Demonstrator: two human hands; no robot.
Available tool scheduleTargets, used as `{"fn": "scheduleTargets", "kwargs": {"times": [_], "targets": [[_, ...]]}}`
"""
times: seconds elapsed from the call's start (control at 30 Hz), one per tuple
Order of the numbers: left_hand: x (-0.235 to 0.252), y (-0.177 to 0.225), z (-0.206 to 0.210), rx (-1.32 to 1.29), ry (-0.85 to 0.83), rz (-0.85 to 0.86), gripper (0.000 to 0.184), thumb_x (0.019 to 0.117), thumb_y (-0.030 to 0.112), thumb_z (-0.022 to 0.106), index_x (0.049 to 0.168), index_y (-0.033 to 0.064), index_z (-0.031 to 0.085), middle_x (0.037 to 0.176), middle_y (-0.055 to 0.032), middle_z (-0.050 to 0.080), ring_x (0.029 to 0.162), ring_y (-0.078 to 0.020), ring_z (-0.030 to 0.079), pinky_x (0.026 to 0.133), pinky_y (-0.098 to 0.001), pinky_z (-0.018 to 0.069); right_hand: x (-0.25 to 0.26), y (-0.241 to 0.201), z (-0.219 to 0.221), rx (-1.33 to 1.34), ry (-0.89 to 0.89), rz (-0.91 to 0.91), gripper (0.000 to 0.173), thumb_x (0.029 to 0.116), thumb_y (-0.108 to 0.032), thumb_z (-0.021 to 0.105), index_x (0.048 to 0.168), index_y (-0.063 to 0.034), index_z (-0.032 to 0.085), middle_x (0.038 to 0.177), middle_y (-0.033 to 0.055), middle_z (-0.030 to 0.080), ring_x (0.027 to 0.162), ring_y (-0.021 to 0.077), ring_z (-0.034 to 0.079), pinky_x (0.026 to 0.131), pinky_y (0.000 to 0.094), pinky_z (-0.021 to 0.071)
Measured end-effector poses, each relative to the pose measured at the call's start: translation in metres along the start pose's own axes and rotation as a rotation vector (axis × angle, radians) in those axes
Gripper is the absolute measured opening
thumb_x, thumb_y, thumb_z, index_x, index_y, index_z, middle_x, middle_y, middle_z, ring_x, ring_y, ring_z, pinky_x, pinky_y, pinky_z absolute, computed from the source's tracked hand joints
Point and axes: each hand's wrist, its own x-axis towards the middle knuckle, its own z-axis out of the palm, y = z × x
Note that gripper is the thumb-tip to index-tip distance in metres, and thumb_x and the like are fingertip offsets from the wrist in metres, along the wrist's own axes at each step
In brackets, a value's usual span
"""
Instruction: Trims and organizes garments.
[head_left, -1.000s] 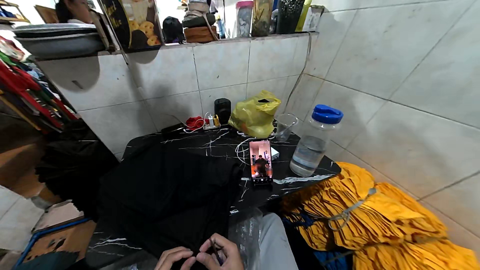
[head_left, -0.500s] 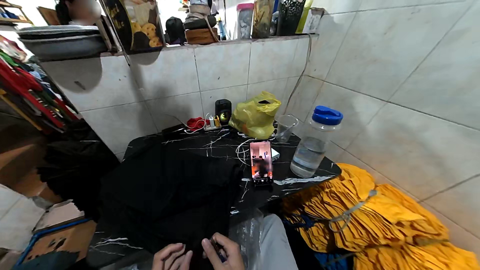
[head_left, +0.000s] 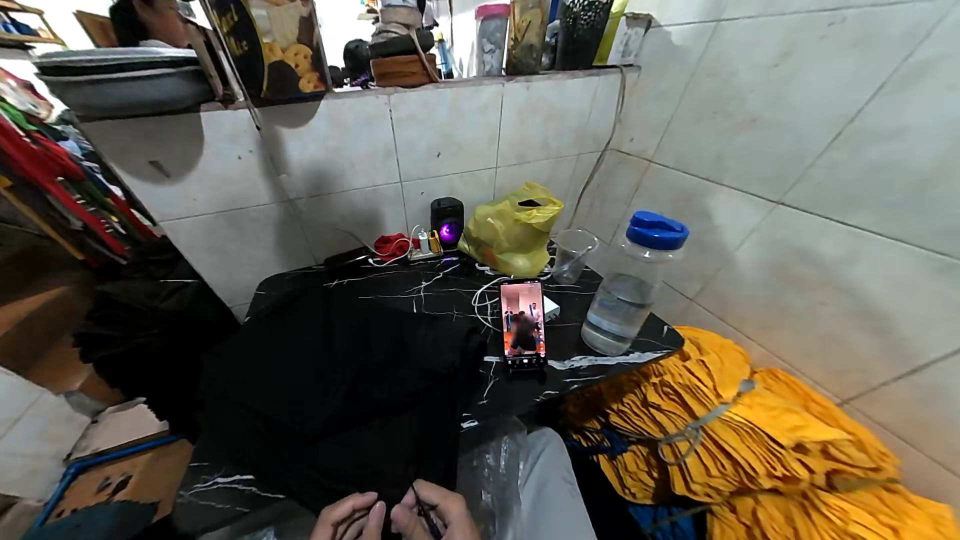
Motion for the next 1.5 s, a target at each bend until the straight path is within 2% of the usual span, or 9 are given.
{"fn": "scheduleTargets", "kwargs": {"times": [0.23,0.4,0.5,0.7,0.93,1.13,1.3,1.4,1.5], "targets": [[0.003,0.007,-0.003,-0.023,0.025,-0.012,0.026,0.0855,-0.003,0.077,0.108,0.0029,0.067,0.106,0.0016,0.071,0.096,-0.0101,0.071,0.085,-0.0304,0.0634,-0.001,-0.005,0.002,-0.083,0.013,-0.003,0.020,0.1022,-0.015,0.061,0.099,0.0033,0.069,0.081,0.0088,0.068,0.069,0.0113,0.063,0.064,0.0281,0.0542],[-0.002,-0.009,-0.001,-0.012,-0.002,0.098,0.014,0.0937,-0.005,0.067,0.108,-0.0052,0.067,0.107,-0.0060,0.072,0.095,-0.0092,0.071,0.084,-0.0261,0.0612,-0.002,-0.005,0.004,-0.185,0.078,0.000,0.027,0.0984,-0.023,0.070,0.106,0.0028,0.069,0.089,0.0121,0.070,0.073,0.0145,0.067,0.068,0.0319,0.0576],[-0.001,-0.003,-0.002,0.003,-0.067,0.059,0.013,0.0943,-0.004,0.064,0.107,-0.0038,0.069,0.106,-0.0055,0.072,0.094,-0.0087,0.070,0.082,-0.0262,0.0612,-0.002,-0.008,0.003,-0.193,0.085,0.015,0.023,0.0977,-0.019,0.071,0.102,0.0028,0.067,0.084,0.0114,0.070,0.068,0.0139,0.066,0.066,0.0304,0.0573],[-0.001,0.000,-0.003,0.040,-0.101,0.060,0.017,0.0928,-0.001,0.069,0.110,-0.0026,0.070,0.110,-0.0072,0.070,0.099,-0.0117,0.068,0.083,-0.0274,0.0606,-0.003,-0.010,0.001,-0.190,0.056,-0.033,0.017,0.1006,-0.012,0.063,0.104,0.0043,0.065,0.085,0.0126,0.067,0.068,0.0148,0.063,0.064,0.0298,0.0542],[-0.001,-0.002,-0.005,0.101,-0.200,0.072,0.029,0.0882,0.001,0.074,0.117,-0.0045,0.071,0.119,-0.0162,0.063,0.108,-0.0160,0.066,0.088,-0.0295,0.0622,-0.005,-0.009,0.001,-0.292,0.117,-0.118,0.012,0.0926,-0.008,0.068,0.097,0.0034,0.068,0.083,0.0127,0.068,0.072,0.0154,0.064,0.067,0.0305,0.0549],[-0.005,-0.009,-0.005,0.285,-0.099,0.216,0.012,0.0834,0.010,0.081,0.093,0.0028,0.079,0.115,-0.0214,0.067,0.114,-0.0162,0.065,0.098,-0.0268,0.0557,-0.008,-0.015,0.001,-0.400,0.115,-0.234,0.016,0.0856,-0.009,0.072,0.092,0.0050,0.069,0.084,0.0153,0.069,0.073,0.0177,0.066,0.067,0.0301,0.0552],[-0.003,-0.012,-0.007,0.194,-0.052,0.169,0.004,0.0870,0.000,0.076,0.091,-0.0009,0.077,0.108,-0.0149,0.070,0.100,-0.0106,0.069,0.086,-0.0218,0.0596,-0.005,-0.010,-0.005,-0.365,0.123,-0.258,0.021,0.0926,-0.015,0.075,0.103,0.0032,0.071,0.092,0.0131,0.072,0.079,0.0149,0.068,0.073,0.0300,0.0586],[-0.001,-0.012,-0.010,0.173,-0.047,0.113,0.002,0.0889,0.002,0.074,0.090,0.0001,0.074,0.108,-0.0119,0.069,0.103,-0.0095,0.067,0.084,-0.0209,0.0592,-0.002,-0.011,-0.013,-0.434,0.103,-0.222,0.035,0.0948,-0.029,0.075,0.115,-0.0008,0.072,0.102,0.0111,0.073,0.080,0.0134,0.068,0.072,0.0318,0.0584],[0.000,-0.014,-0.012,0.115,-0.027,0.090,0.003,0.0910,0.002,0.073,0.094,0.0020,0.072,0.110,-0.0081,0.069,0.105,-0.0086,0.067,0.084,-0.0224,0.0593,0.000,-0.012,-0.022,-0.545,0.023,-0.225,0.037,0.0967,-0.033,0.073,0.115,-0.0018,0.072,0.097,0.0106,0.074,0.076,0.0157,0.068,0.069,0.0348,0.0578]]}}
